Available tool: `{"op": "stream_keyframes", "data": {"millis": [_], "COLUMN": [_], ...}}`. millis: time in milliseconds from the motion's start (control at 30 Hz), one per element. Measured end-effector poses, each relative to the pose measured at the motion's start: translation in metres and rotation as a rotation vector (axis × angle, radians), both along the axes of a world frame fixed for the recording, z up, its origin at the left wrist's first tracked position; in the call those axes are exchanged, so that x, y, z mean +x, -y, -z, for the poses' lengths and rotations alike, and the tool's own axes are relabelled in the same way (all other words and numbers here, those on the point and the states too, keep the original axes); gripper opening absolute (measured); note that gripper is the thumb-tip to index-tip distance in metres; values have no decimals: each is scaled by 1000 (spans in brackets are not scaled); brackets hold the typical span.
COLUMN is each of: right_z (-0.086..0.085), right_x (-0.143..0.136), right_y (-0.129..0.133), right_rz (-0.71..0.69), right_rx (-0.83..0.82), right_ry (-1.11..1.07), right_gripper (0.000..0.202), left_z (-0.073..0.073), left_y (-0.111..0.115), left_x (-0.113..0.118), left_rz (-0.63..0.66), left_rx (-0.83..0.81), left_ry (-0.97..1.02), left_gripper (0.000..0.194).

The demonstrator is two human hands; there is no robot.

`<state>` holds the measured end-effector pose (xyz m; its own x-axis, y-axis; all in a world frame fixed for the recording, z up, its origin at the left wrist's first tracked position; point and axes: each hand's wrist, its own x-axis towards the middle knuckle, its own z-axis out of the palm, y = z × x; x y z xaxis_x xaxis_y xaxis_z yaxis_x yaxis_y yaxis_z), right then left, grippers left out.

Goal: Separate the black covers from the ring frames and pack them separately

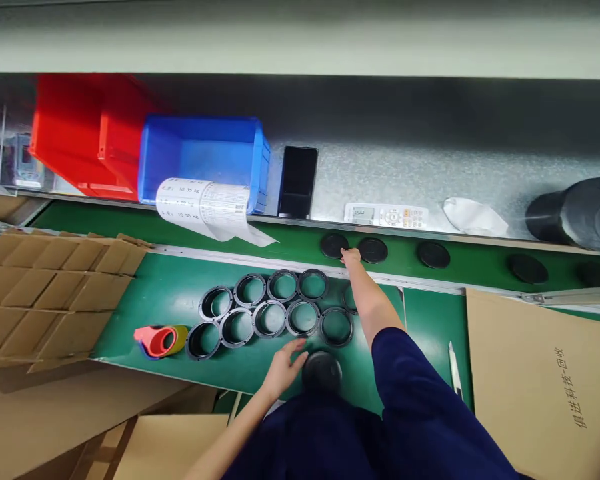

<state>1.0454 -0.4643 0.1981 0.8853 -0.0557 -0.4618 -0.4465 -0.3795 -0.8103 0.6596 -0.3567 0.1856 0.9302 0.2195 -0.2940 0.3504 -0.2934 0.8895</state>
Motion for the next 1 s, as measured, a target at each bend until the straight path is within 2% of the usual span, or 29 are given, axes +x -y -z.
{"op": "stream_keyframes", "data": {"millis": [100,167,233,267,333,400,500,533,600,700,800,900,1000], "right_z": [-9,-18,-26,-30,-36,-41,-48,-51,-60,-80,-99,-105,-97], "right_x": [-16,-45,-93,-123,-187,-247,-307,-317,-324,-318,-313,-316,-318], "right_y": [-14,-21,-25,-26,-27,-26,-24,-23,-20,-16,-19,-28,-40], "right_rz": [59,43,-30,-80,-185,-285,-420,-471,-565,-651,-834,-1006,-1086], "right_rx": [182,310,435,490,575,662,718,673,462,114,38,14,-52], "right_ry": [-19,-15,-34,-54,-109,-178,-237,-222,-55,483,910,1043,991], "right_gripper": [21,25,37,42,51,56,54,54,53,50,45,42,47], "left_z": [-9,-15,-23,-29,-44,-60,-81,-86,-92,-98,-102,-103,-100], "left_y": [-33,-51,-62,-65,-67,-68,-67,-66,-66,-67,-66,-64,-62], "left_x": [5,13,23,29,40,44,37,31,15,-9,-27,-41,-51], "left_rz": [-267,-369,-425,-442,-449,-432,-415,-415,-423,-461,-509,-525,-500], "left_rx": [-235,-343,-475,-594,-964,-1263,-1441,-1461,-1481,-1493,-1499,-1503,-1504], "left_ry": [35,53,88,118,206,298,386,399,405,398,372,365,313], "left_gripper": [41,48,57,62,68,65,62,62,62,61,58,56,56]}}
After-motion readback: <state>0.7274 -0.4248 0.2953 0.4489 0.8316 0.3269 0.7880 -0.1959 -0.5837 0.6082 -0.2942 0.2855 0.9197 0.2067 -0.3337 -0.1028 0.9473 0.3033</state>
